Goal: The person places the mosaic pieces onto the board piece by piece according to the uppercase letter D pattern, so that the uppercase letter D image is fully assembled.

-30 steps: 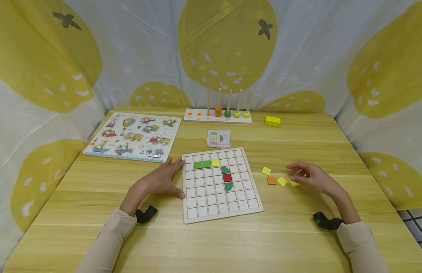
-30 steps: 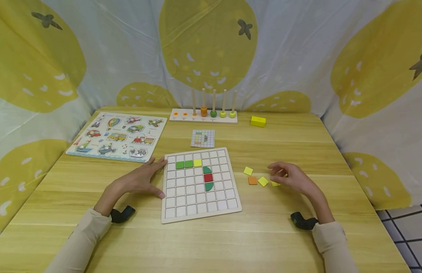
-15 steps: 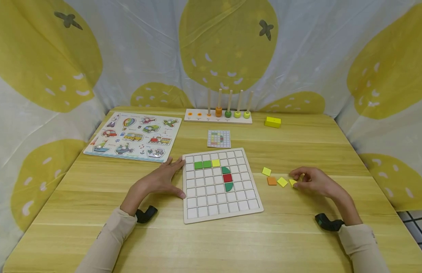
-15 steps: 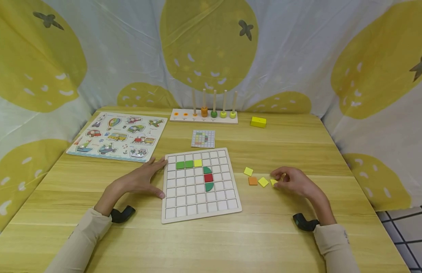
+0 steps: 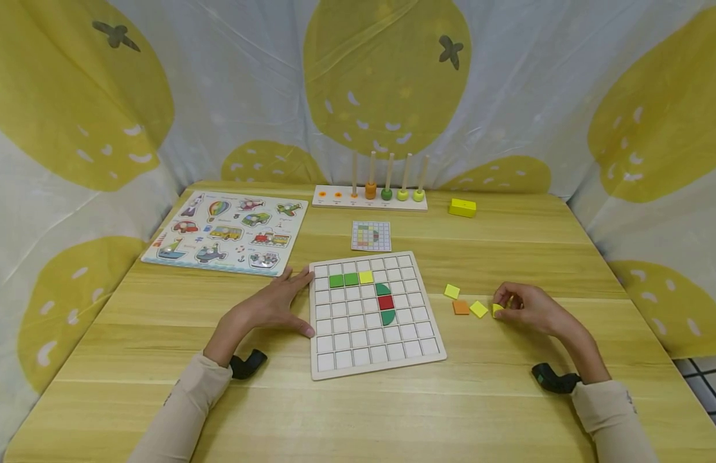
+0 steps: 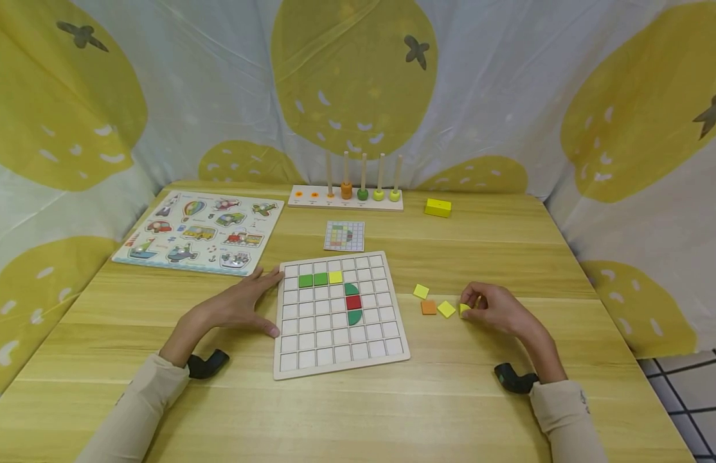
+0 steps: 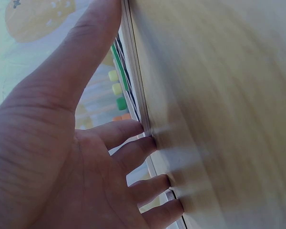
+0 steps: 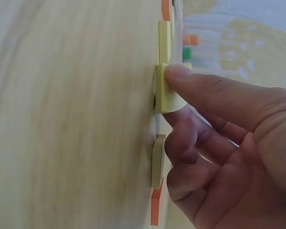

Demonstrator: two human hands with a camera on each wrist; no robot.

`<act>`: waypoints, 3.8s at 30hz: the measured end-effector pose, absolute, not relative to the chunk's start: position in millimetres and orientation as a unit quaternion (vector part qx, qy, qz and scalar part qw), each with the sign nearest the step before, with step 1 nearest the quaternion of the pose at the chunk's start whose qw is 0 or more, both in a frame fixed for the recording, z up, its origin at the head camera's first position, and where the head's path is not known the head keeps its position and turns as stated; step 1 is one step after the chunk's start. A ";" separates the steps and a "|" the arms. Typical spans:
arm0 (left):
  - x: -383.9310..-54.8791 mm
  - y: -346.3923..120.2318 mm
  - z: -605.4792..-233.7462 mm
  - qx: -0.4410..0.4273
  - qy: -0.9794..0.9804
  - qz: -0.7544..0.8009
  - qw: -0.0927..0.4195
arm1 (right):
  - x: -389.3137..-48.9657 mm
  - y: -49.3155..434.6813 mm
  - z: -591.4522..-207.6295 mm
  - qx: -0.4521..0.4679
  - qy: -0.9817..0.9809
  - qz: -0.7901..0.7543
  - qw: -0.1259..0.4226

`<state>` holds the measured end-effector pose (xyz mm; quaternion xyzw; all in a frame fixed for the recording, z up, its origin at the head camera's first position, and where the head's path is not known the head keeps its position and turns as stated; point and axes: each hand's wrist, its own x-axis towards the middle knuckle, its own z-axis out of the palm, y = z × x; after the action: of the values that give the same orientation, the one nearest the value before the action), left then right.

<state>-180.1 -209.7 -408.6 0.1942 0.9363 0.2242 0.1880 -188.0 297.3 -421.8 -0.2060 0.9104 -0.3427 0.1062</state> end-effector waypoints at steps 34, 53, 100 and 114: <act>-180.5 -209.5 -408.4 0.194 0.935 0.226 0.192 | -200.8 257.8 -414.7 -0.214 0.849 -0.452 0.169; -180.5 -209.8 -409.0 0.192 0.936 0.225 0.190 | -209.9 205.1 -420.7 -0.257 0.833 -0.453 0.187; -180.6 -209.7 -408.5 0.192 0.935 0.229 0.191 | -204.0 144.3 -421.6 -0.314 0.786 -0.468 0.254; -181.6 -210.1 -409.8 0.193 0.936 0.227 0.189 | -197.5 131.4 -421.7 -0.323 0.785 -0.458 0.265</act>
<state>-181.6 -210.1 -409.8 0.1928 0.9357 0.2269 0.1891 -197.5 131.4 -421.7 -0.3229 0.7848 -0.4579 0.2649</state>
